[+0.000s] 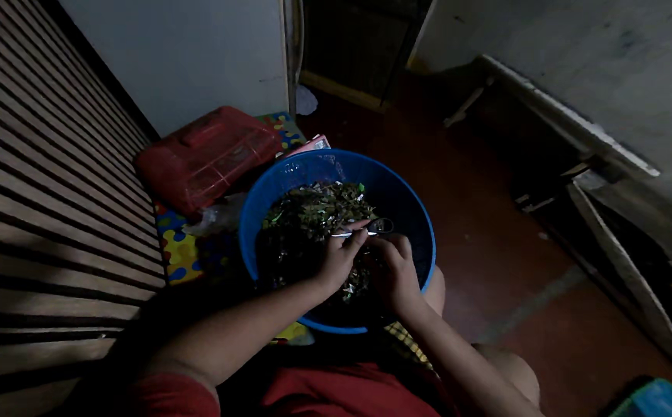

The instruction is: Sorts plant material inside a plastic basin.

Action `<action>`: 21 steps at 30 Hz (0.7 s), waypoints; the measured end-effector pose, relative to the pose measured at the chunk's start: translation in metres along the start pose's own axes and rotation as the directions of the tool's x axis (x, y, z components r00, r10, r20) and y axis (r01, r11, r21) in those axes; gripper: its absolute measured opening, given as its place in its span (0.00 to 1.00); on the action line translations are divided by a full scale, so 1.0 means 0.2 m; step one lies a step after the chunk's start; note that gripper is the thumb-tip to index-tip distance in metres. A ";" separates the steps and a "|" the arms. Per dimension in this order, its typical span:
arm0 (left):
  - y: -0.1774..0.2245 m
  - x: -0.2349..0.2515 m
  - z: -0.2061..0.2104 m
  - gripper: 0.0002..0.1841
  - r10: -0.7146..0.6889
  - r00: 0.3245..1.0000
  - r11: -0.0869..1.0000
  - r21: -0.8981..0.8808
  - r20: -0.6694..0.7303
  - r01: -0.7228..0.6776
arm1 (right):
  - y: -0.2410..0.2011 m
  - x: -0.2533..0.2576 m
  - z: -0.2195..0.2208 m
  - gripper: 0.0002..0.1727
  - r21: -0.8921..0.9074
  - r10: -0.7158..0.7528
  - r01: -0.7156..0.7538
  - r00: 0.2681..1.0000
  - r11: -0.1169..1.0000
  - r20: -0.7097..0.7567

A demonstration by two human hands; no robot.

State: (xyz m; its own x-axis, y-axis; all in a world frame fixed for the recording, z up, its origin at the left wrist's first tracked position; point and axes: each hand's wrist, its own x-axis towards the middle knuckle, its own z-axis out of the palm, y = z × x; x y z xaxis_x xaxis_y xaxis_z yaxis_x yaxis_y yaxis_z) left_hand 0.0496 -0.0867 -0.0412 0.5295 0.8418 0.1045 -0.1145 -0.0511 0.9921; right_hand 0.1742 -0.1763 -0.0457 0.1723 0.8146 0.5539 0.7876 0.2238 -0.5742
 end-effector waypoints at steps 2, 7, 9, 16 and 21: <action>0.02 0.02 -0.02 0.17 -0.019 0.999 1.000 -0.009 -0.029 0.019 | -0.02 0.04 -0.03 0.20 -0.124 -0.016 0.016 1.000 0.992 -0.006; 0.06 0.06 -0.08 0.17 -0.115 0.992 0.993 0.009 -0.054 0.116 | -0.02 0.23 -0.11 0.28 -0.241 0.002 0.060 0.969 0.969 0.248; 0.09 0.08 -0.10 0.17 -0.150 0.987 0.989 0.004 -0.054 0.151 | -0.04 0.29 -0.12 0.28 -0.271 0.013 0.075 0.950 0.960 0.311; 0.24 0.28 -0.38 0.25 -0.220 0.939 0.776 0.631 0.263 0.005 | 0.05 0.54 -0.22 0.26 -0.489 0.040 0.181 0.912 0.853 0.408; 0.13 0.29 -0.55 0.20 -0.199 0.980 0.520 0.849 0.014 0.093 | 0.13 0.63 -0.28 0.17 -0.636 0.113 0.286 0.852 0.717 0.511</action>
State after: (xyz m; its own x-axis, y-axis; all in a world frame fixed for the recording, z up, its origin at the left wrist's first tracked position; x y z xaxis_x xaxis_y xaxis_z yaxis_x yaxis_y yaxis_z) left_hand -0.0157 0.0204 -0.0162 0.5536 0.8274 -0.0943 0.7038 -0.4043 0.5841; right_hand 0.2496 -0.0984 0.0432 -0.0665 0.9929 0.0986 0.9900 0.0534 0.1305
